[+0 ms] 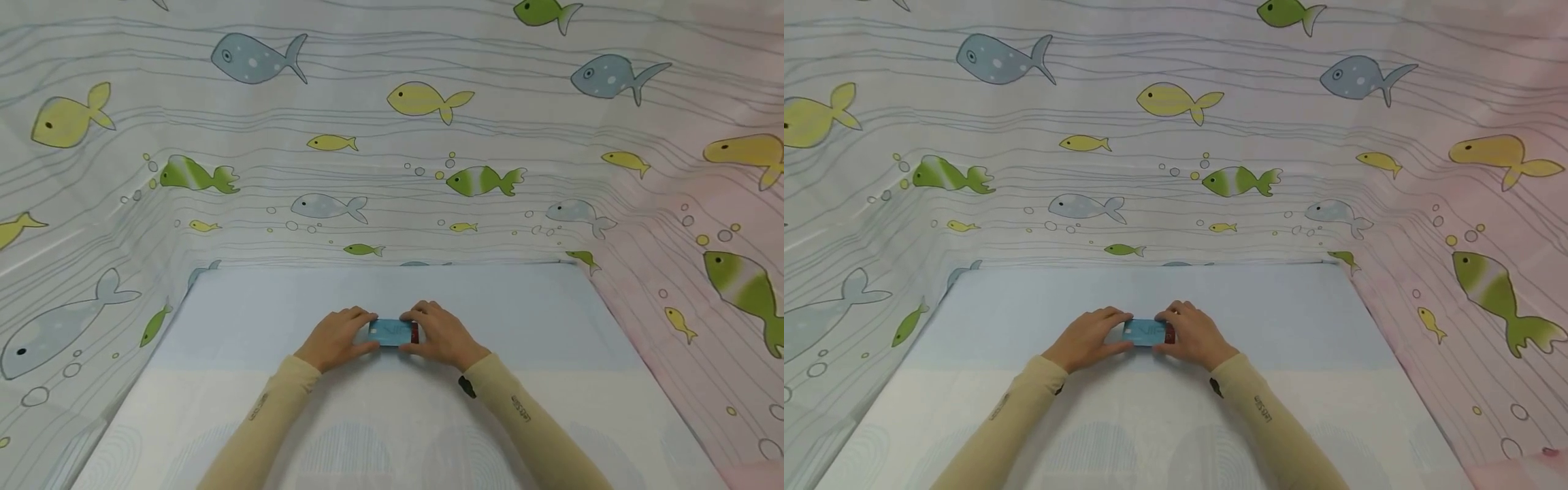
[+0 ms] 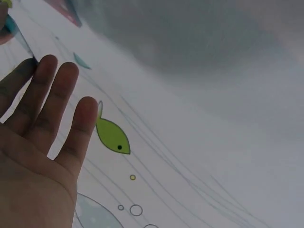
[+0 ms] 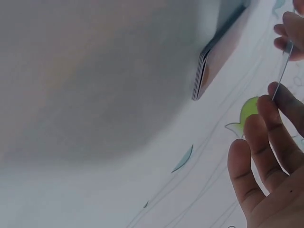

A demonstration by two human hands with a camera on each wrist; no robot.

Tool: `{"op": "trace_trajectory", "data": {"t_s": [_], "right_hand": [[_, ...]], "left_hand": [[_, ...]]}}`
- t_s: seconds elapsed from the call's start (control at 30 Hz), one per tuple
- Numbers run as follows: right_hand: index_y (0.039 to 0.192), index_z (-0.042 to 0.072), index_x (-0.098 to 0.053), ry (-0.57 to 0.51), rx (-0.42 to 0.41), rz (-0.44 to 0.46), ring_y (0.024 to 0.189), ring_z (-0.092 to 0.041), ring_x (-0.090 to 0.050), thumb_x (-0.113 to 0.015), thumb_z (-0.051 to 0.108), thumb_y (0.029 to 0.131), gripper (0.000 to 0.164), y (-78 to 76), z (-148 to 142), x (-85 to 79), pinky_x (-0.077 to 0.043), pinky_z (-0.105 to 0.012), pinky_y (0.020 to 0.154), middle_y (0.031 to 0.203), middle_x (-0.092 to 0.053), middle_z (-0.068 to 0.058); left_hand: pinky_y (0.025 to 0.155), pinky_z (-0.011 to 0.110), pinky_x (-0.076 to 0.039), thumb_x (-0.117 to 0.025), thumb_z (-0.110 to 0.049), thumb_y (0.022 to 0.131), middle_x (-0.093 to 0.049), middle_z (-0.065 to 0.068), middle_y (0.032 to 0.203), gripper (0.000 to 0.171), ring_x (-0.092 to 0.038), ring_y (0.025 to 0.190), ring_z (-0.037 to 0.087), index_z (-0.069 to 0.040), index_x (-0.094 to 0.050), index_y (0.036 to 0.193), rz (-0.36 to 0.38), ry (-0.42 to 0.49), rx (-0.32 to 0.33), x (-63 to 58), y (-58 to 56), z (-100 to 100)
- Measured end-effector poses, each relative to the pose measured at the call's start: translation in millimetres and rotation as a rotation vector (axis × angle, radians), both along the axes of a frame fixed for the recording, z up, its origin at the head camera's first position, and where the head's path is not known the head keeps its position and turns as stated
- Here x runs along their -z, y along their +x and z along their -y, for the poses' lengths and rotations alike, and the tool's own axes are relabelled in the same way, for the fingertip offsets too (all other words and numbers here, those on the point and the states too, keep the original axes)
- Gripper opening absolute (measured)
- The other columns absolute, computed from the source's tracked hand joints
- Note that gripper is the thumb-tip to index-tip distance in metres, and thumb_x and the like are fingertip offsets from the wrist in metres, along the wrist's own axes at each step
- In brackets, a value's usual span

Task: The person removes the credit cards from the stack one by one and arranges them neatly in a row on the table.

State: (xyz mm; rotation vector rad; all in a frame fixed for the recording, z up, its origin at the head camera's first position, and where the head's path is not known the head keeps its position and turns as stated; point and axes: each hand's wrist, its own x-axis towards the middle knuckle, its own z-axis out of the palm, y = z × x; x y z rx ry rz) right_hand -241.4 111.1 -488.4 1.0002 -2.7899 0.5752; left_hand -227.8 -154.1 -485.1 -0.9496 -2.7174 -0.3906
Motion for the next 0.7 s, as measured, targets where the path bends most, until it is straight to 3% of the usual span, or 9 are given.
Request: {"op": "trace_trajectory", "data": {"t_s": [0.33,0.7], "right_hand": [[0.128,0.020,-0.068,-0.017,0.001,-0.001,0.103,-0.015,-0.058,-0.082,0.051,0.081,0.058,10.4,11,-1.1,-0.054,-0.035,0.088,0.117,-0.059,-0.001],[0.130,0.018,-0.066,-0.014,-0.026,0.002,0.104,-0.014,-0.057,-0.081,0.050,0.083,0.060,18.8,22,4.8,-0.054,-0.034,0.089,0.119,-0.059,0.000]], "left_hand": [[0.080,0.041,-0.056,-0.086,-0.045,0.078,-0.069,0.004,0.111,0.060,-0.068,0.089,0.023,-0.011,-0.071,0.124,-0.004,-0.015,-0.025,-8.4,10.2,10],[0.079,0.040,-0.055,-0.085,-0.047,0.079,-0.069,0.001,0.107,0.056,-0.067,0.087,0.021,-0.013,-0.072,0.122,0.089,-0.009,-0.049,-7.3,19.0,23]]}}
